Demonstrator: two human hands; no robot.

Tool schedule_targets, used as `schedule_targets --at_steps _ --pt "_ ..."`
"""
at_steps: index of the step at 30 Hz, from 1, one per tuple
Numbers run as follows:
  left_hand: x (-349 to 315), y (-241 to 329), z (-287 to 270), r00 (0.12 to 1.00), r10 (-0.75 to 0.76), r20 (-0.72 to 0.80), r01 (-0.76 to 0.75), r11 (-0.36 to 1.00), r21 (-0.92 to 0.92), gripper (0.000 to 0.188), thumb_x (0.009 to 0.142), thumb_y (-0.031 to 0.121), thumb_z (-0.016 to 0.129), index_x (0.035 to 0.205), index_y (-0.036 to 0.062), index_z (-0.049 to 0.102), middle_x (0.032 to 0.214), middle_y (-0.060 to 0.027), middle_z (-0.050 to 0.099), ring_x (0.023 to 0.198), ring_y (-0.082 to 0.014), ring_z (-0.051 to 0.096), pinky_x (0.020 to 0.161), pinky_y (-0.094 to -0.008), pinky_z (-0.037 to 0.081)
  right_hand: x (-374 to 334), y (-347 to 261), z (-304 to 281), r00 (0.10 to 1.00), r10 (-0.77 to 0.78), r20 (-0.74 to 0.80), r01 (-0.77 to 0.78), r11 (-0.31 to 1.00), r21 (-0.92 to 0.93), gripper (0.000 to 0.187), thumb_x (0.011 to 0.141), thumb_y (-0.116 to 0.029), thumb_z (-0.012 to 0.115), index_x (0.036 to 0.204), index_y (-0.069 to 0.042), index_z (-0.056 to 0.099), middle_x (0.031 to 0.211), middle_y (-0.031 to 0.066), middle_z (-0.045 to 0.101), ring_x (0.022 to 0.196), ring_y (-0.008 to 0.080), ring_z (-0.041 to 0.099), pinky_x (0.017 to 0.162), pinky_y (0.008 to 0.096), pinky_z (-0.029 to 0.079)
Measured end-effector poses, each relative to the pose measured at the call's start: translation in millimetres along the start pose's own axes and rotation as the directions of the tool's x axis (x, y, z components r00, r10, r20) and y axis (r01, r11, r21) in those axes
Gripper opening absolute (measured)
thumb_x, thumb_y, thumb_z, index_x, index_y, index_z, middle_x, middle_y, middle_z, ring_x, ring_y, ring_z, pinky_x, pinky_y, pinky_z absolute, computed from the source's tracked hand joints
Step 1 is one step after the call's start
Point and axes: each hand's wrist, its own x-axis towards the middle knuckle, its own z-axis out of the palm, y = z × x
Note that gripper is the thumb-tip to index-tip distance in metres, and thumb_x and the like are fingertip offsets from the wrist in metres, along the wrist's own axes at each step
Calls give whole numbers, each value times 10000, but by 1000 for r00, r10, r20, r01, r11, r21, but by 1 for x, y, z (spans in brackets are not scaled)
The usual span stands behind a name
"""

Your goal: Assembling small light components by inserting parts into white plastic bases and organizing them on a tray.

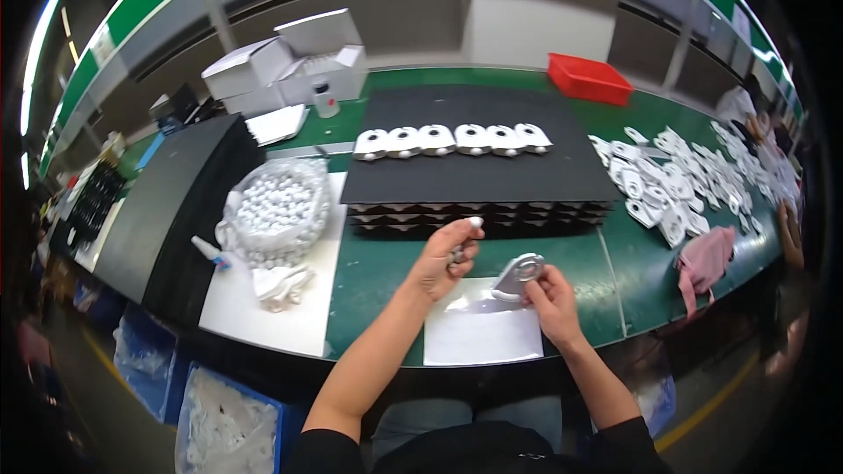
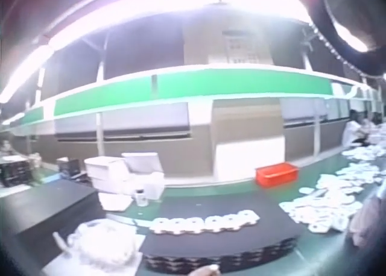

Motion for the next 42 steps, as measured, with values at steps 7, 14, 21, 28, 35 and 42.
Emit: schedule_targets --at_steps 7,14,21,28,35,42 --pt "1 -3 2 999 -13 40 12 1000 23 239 765 82 619 994 104 553 884 -9 558 585 -35 400 376 -133 251 -8 -3 6 997 2 80 7 993 -118 124 845 -33 494 966 -10 486 848 17 561 762 58 517 681 198 421" --pt "1 -4 1 998 -17 64 15 999 28 190 777 97 610 957 96 548 874 -17 551 598 -42 408 374 -129 265 -8 -6 8 990 6 142 43 940 -339 116 845 -31 495 958 -6 493 820 22 565 728 58 518 653 198 422" --pt "1 -3 4 999 -23 45 21 999 35 181 817 186 587 946 71 533 872 -23 537 617 -47 419 372 -128 276 -7 -5 7 995 -55 80 76 958 -277 103 834 -29 506 935 -4 504 795 27 564 697 65 515 616 208 420" --pt "1 -3 5 998 -22 61 18 998 60 196 814 151 582 984 70 527 893 -29 541 615 -48 416 373 -127 277 -10 -12 14 940 -266 215 342 752 -563 163 782 21 513 942 -13 511 766 55 534 639 116 505 588 235 410" --pt "-3 -5 12 998 -30 50 23 990 139 287 775 73 609 1053 69 536 859 -10 537 569 -20 366 390 -138 236 -5 -3 2 988 49 147 -52 998 19 121 846 -18 465 961 -56 457 890 44 537 744 128 518 641 251 421" --pt "-6 -15 18 995 -98 26 79 909 409 255 747 76 649 991 49 581 677 39 477 490 -11 330 403 -145 227 2 -19 -5 989 141 32 -134 807 575 125 898 -132 441 1019 -110 468 994 37 546 904 140 521 770 285 417"
